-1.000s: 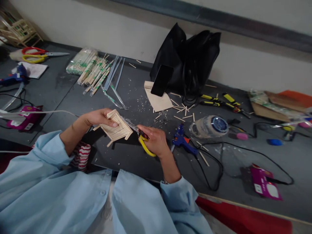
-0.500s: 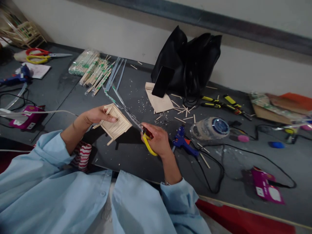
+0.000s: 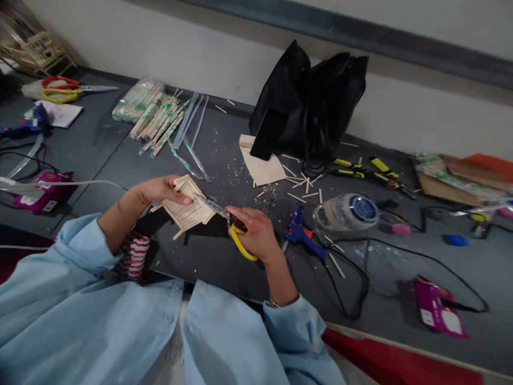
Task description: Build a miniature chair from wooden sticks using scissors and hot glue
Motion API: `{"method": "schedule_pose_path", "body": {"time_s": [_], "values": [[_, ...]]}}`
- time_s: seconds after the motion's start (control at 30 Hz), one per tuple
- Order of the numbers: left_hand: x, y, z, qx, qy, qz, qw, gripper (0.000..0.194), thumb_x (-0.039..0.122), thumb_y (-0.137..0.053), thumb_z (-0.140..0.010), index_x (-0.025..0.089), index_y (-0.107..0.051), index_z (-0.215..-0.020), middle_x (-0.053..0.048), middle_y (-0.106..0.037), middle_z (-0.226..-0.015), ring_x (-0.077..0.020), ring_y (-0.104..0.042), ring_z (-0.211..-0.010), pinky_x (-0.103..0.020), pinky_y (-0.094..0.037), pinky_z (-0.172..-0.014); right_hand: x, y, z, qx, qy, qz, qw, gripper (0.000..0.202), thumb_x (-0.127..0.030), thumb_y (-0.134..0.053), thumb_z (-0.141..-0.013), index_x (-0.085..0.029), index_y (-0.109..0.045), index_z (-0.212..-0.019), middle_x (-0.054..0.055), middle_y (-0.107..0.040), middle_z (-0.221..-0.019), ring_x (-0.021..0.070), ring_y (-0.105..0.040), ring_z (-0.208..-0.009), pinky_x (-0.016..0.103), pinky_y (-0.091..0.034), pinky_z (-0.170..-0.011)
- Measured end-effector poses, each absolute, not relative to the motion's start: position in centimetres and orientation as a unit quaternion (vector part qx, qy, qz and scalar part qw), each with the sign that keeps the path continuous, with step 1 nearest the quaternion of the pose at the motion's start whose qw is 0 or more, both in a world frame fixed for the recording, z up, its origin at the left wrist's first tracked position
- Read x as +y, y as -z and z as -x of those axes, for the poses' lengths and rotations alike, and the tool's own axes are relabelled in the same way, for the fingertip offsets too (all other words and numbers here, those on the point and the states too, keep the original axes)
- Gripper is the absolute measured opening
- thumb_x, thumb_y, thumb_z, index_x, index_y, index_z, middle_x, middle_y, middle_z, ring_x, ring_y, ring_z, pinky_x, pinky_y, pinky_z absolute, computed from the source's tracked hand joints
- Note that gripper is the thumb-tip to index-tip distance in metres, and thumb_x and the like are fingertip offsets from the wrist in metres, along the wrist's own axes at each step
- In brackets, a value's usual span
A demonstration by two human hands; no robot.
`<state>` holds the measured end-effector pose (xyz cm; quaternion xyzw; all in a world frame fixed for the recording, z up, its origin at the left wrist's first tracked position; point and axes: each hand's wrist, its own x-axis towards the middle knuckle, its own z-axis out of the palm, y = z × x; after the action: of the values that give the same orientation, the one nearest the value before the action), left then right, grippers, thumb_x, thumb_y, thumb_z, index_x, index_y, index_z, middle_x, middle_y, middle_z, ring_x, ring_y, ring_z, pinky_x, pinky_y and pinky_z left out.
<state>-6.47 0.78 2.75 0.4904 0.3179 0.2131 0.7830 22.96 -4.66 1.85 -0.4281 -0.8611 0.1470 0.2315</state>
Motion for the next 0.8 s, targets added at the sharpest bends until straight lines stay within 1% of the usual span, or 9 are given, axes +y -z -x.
{"method": "schedule_pose_path", "body": {"time_s": [0.1,0.23,0.37,0.5,0.63,0.8], "values": [[0.80,-2.77,6.50,0.319,-0.213,-0.491,0.782,0.039,0.032,-0.089,-0.064,0.012,-0.078,-0.094,-0.009,-0.079,-0.086,-0.0166,-0.073,-0.071,-0.024,-0.060,-0.070,-4.76,-1.76,-22.99,-0.856,-0.153,0.436,0.231,0.039,-0.020,-0.062,-0.080,-0.023,-0.070,-0.118,0.004,-0.075,-0.086,0.0163,-0.066,-0.072,0.026,-0.050,-0.070],[0.73,-2.85,6.51,0.322,-0.207,-0.481,0.789,0.038,0.031,-0.090,-0.062,0.012,-0.078,-0.093,-0.008,-0.079,-0.085,-0.0164,-0.073,-0.070,-0.023,-0.059,-0.068,-4.87,-1.78,-23.06,-0.852,-0.160,0.446,0.223,0.040,-0.020,-0.062,-0.079,-0.025,-0.070,-0.118,0.003,-0.076,-0.089,0.0136,-0.065,-0.067,0.023,-0.048,-0.064],[0.62,-2.96,6.48,0.322,-0.206,-0.483,0.787,0.037,0.031,-0.090,-0.063,0.012,-0.078,-0.093,-0.009,-0.079,-0.085,-0.0170,-0.073,-0.071,-0.023,-0.059,-0.068,-4.99,-1.86,-23.15,-0.857,-0.142,0.448,0.211,0.039,-0.019,-0.061,-0.079,-0.024,-0.071,-0.117,0.002,-0.076,-0.082,0.0130,-0.063,-0.062,0.023,-0.046,-0.061],[0.67,-2.91,6.54,0.317,-0.200,-0.492,0.786,0.037,0.031,-0.089,-0.064,0.012,-0.078,-0.094,-0.010,-0.078,-0.085,-0.0176,-0.073,-0.070,-0.024,-0.059,-0.068,-5.08,-1.86,-23.20,-0.860,-0.122,0.455,0.197,0.041,-0.016,-0.061,-0.076,-0.025,-0.072,-0.114,0.001,-0.075,-0.075,0.0135,-0.063,-0.061,0.023,-0.045,-0.061],[0.79,-2.71,6.59,0.319,-0.202,-0.495,0.783,0.039,0.032,-0.089,-0.064,0.011,-0.077,-0.095,-0.011,-0.078,-0.087,-0.0181,-0.073,-0.072,-0.026,-0.059,-0.070,-5.06,-1.93,-22.95,-0.852,-0.132,0.463,0.205,0.037,-0.017,-0.061,-0.076,-0.026,-0.073,-0.110,0.001,-0.075,-0.078,0.0144,-0.065,-0.064,0.023,-0.046,-0.062],[0.78,-2.66,6.49,0.321,-0.209,-0.490,0.783,0.039,0.032,-0.089,-0.064,0.011,-0.078,-0.094,-0.011,-0.078,-0.087,-0.0178,-0.073,-0.072,-0.026,-0.059,-0.071,-4.81,-2.02,-22.66,-0.840,-0.157,0.462,0.236,0.035,-0.022,-0.062,-0.079,-0.024,-0.071,-0.113,0.004,-0.076,-0.090,0.0157,-0.066,-0.069,0.026,-0.050,-0.067]]}}
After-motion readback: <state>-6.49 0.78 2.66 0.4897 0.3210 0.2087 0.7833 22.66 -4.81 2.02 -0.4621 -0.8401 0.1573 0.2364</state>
